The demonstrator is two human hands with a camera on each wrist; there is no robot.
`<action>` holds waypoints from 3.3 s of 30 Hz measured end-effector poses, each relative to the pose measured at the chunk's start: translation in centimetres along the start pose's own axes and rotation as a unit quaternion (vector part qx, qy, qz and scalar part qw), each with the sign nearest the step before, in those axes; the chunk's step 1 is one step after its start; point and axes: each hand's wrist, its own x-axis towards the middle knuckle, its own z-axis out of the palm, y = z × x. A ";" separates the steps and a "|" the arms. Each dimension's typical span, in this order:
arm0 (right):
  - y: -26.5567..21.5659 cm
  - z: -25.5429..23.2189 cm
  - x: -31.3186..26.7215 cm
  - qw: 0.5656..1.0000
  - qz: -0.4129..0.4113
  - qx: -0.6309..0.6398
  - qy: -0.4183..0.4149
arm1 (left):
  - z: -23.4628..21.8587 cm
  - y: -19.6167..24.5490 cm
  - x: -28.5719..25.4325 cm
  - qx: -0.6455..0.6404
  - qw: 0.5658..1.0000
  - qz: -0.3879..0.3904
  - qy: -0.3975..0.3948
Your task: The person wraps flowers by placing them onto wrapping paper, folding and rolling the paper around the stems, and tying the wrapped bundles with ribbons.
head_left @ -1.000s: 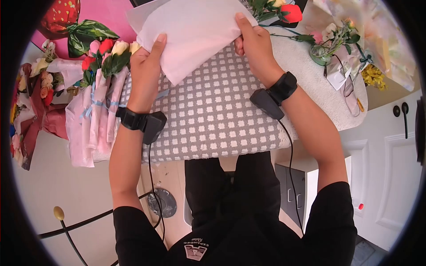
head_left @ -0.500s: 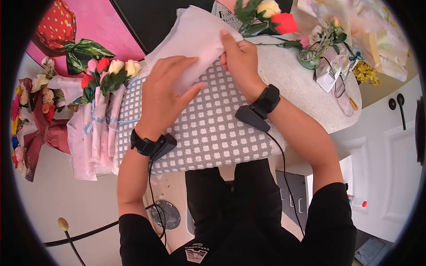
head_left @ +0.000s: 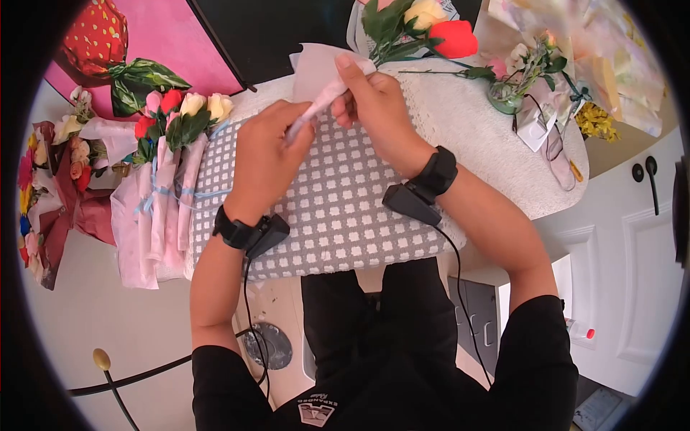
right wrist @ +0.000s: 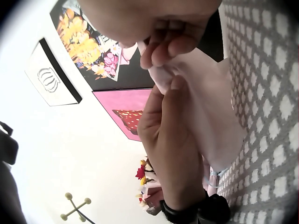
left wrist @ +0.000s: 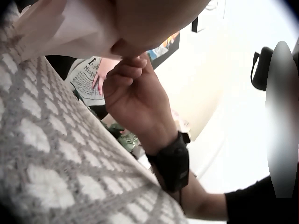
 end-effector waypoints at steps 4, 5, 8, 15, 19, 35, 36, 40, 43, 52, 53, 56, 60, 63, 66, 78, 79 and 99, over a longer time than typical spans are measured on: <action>-1.3 -0.5 1.0 0.994 -0.053 0.042 -0.086 | -0.7 -1.6 0.5 -0.163 0.985 -0.049 -0.011; -1.2 -0.8 1.5 0.986 -0.151 -0.031 -0.065 | -0.9 -2.2 0.5 -0.273 0.956 -0.103 -0.013; -0.9 -2.9 2.8 0.965 -0.228 -0.121 -0.052 | -2.1 -3.1 0.6 -0.433 0.884 -0.170 -0.044; -2.9 -5.1 3.0 0.972 -0.007 -0.057 -0.228 | -2.2 -3.7 1.2 -0.613 0.756 -0.221 -0.056; -3.0 -4.9 3.0 0.984 0.031 -0.036 -0.173 | -1.8 -5.3 1.3 -0.509 0.834 -0.201 -0.074; -2.9 -4.8 2.9 0.962 0.089 0.154 -0.207 | 0.0 -6.5 0.9 -0.322 0.937 -0.135 -0.014; -3.0 -4.7 3.0 0.962 0.086 0.153 -0.210 | -0.3 -6.1 1.0 -0.369 0.915 -0.162 -0.016; -2.1 -4.5 2.8 0.945 0.123 0.216 -0.213 | -0.7 -4.8 0.6 -0.516 0.829 -0.210 -0.055; -0.5 -3.5 1.9 0.967 0.091 0.007 -0.238 | -0.1 -5.3 0.3 -0.505 0.813 -0.222 -0.187; 0.1 -3.0 2.5 0.977 0.079 0.072 -0.187 | 0.7 -2.4 -0.1 -0.535 0.747 -0.374 -0.129; 0.2 -3.0 2.7 0.980 0.079 0.088 -0.158 | 0.6 -3.4 -0.3 -0.543 0.737 -0.361 -0.178; 0.0 -4.1 3.2 0.984 0.071 0.089 -0.133 | 0.1 -4.9 -0.3 -0.574 0.709 -0.327 -0.246; -0.6 -4.0 3.0 0.989 0.099 0.089 -0.066 | 0.6 -5.4 -0.1 -0.582 0.720 -0.299 -0.231; 0.1 -3.9 3.4 0.991 0.101 0.085 -0.014 | 1.0 -4.9 0.6 -0.432 0.840 -0.275 -0.180; 0.6 -4.4 3.6 0.992 0.083 0.098 -0.009 | 0.7 -5.0 0.2 -0.376 0.874 -0.258 -0.169; 0.2 -5.3 4.2 0.990 0.034 0.103 0.094 | 0.7 -4.0 0.7 -0.311 0.932 -0.182 -0.041; 0.3 -5.2 4.1 0.990 0.036 0.103 0.090 | 0.7 -4.4 0.7 -0.313 0.924 -0.214 -0.052; -0.3 -4.3 3.4 0.979 0.075 0.178 0.061 | 0.6 -5.3 0.8 -0.488 0.826 -0.275 0.070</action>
